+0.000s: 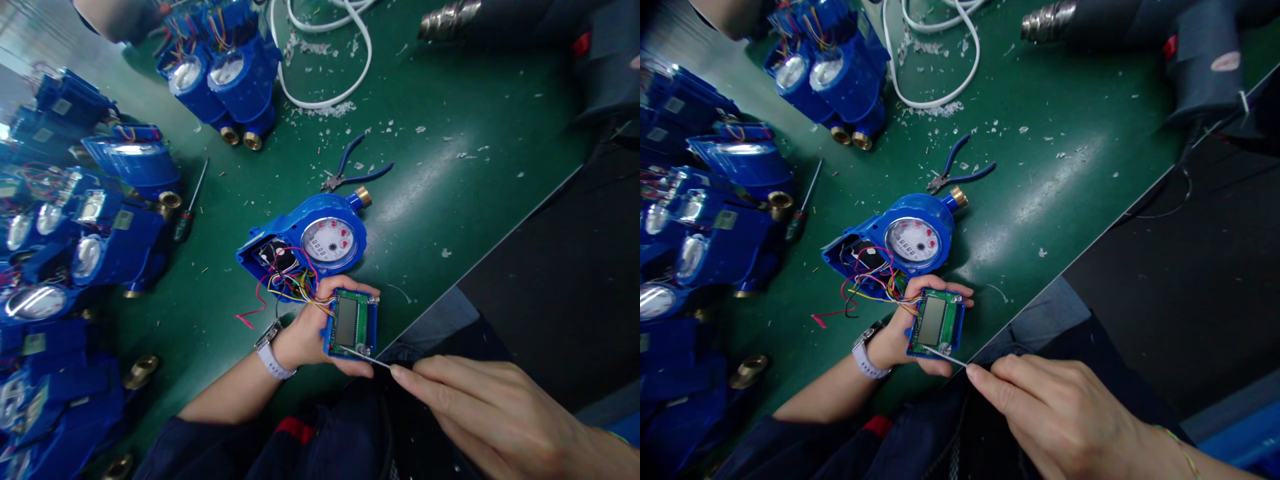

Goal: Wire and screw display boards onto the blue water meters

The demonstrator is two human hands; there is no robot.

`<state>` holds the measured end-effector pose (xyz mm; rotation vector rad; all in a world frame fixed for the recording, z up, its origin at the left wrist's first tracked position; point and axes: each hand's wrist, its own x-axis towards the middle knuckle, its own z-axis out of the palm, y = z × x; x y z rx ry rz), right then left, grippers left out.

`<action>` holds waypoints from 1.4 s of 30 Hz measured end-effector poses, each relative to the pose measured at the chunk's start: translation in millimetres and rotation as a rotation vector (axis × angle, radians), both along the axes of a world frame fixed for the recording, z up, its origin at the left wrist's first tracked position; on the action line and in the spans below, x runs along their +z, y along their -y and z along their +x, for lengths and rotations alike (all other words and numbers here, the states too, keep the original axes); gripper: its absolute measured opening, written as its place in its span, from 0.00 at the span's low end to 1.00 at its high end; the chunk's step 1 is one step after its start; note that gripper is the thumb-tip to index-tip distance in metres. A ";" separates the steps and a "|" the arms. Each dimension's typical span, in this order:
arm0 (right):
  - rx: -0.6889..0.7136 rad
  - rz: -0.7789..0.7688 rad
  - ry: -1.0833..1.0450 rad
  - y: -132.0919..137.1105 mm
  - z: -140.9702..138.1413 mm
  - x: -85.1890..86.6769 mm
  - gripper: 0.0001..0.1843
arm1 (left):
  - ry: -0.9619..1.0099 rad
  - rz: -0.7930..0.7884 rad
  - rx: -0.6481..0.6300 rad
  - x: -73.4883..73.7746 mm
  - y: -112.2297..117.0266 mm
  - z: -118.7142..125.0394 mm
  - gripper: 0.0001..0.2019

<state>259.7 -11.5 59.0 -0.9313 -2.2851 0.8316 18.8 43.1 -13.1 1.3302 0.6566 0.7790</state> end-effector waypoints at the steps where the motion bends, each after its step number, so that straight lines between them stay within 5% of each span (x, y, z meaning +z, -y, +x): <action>1: 0.000 -0.006 -0.009 1.2 -0.5 -1.8 0.22 | 0.001 -0.001 0.001 -0.4 0.1 0.0 0.49; 28: -0.037 0.122 0.016 11.6 -6.8 -21.4 0.22 | 0.031 -0.012 0.033 -2.4 -1.5 -0.3 0.50; 42: -0.033 0.037 0.053 5.6 -6.7 3.6 0.22 | 0.093 -0.008 0.038 -1.6 -1.5 0.1 0.49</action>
